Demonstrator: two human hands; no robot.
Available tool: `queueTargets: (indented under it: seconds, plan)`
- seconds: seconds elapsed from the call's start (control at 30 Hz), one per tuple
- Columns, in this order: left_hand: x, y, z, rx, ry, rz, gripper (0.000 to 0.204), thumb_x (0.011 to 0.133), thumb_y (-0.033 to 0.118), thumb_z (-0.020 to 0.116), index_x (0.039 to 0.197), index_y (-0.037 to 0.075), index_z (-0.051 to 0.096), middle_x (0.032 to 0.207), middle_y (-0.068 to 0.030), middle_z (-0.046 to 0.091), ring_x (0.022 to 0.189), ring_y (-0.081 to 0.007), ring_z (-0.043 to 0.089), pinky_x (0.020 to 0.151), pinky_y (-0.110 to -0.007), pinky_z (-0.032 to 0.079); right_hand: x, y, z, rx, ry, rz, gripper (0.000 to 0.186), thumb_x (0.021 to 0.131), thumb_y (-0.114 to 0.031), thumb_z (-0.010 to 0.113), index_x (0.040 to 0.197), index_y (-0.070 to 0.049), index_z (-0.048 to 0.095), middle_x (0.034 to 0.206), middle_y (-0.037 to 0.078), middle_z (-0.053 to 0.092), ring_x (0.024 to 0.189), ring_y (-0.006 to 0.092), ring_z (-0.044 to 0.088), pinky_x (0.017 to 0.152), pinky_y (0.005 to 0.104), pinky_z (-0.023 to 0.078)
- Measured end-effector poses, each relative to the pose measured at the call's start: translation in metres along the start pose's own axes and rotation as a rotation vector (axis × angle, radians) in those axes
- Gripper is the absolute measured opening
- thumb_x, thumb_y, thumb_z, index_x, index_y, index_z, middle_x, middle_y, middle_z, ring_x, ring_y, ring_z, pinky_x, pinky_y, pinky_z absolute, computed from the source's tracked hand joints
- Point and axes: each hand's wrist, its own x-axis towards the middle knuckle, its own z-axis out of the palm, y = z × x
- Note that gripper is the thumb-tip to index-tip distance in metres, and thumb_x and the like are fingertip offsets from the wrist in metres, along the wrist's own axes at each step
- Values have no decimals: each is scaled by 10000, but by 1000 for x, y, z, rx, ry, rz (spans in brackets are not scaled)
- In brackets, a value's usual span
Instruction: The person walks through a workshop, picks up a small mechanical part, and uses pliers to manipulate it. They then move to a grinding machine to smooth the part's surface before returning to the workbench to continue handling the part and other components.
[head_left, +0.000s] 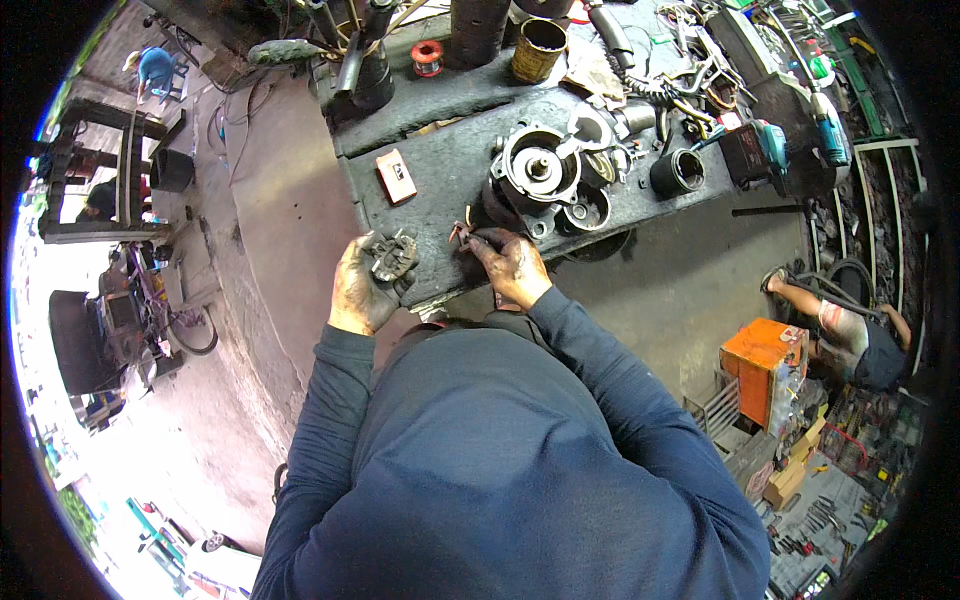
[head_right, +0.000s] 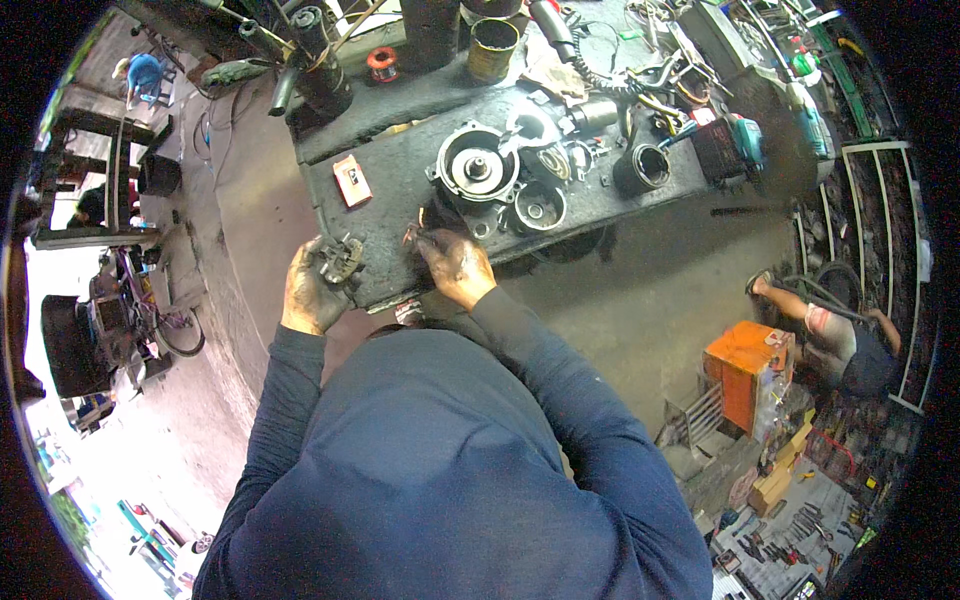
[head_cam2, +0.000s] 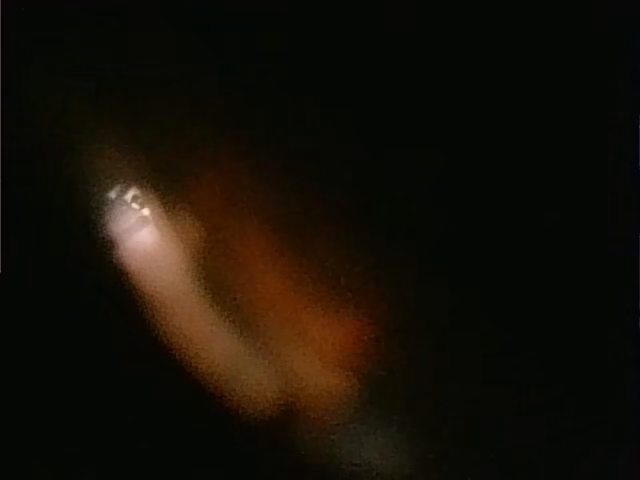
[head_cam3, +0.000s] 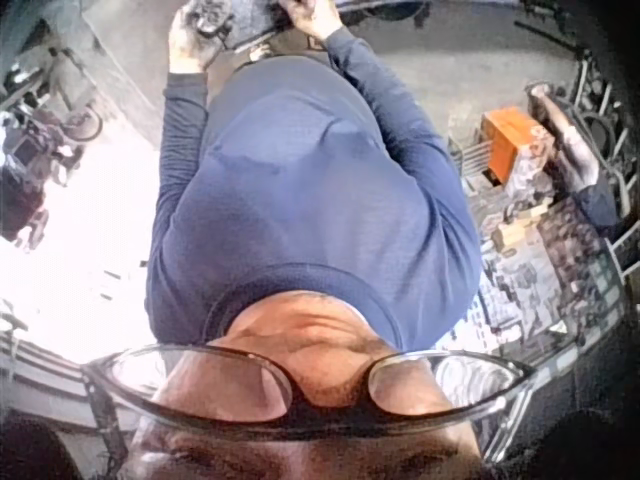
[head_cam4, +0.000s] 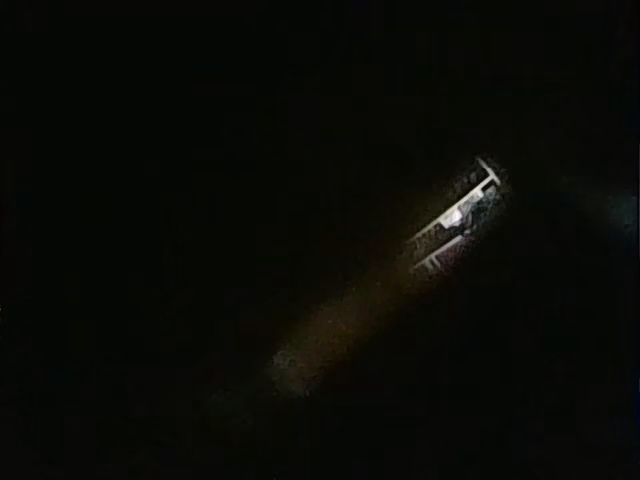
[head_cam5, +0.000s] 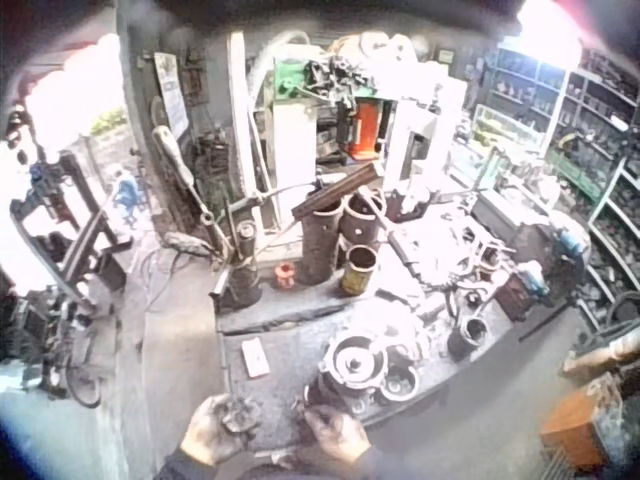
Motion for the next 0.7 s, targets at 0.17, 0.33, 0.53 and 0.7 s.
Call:
queueTargets:
  seconds: [0.17, 0.33, 0.53, 0.7]
  plan:
    - [16, -12, -12, 38, -103, -60, 254, 961, 203, 591, 1122, 17, 653, 1101, -131, 708, 945, -255, 689, 827, -387, 568, 1, 0, 13, -139, 217, -123, 421, 922, -326, 679, 1232, -41, 662, 1039, 283, 700, 967, 436, 690, 824, 476, 534]
    - [30, -15, -24, 39, -115, 54, 202, 913, -50, 551, 1097, -53, 633, 1112, -173, 693, 1016, -292, 684, 892, -440, 561, -33, 20, -11, -139, 14, -55, 418, 891, -221, 689, 1246, -6, 635, 1008, 294, 688, 964, 457, 669, 829, 481, 538]
    - [41, -14, -36, -112, -327, -178, 274, 946, 153, 553, 1141, -17, 643, 1125, -169, 698, 1023, -307, 683, 928, -469, 548, -59, 47, -110, -54, 254, 71, 274, 911, -179, 703, 1102, 17, 695, 1039, 230, 725, 951, 350, 717, 851, 393, 549]
    - [20, -11, 30, -135, -267, 42, 383, 934, 230, 540, 1201, -33, 618, 1237, -181, 660, 1151, -332, 629, 1023, -520, 491, -18, 67, -251, -158, 596, -94, 211, 931, -148, 687, 1065, 15, 697, 1000, 209, 736, 910, 287, 727, 819, 367, 543]
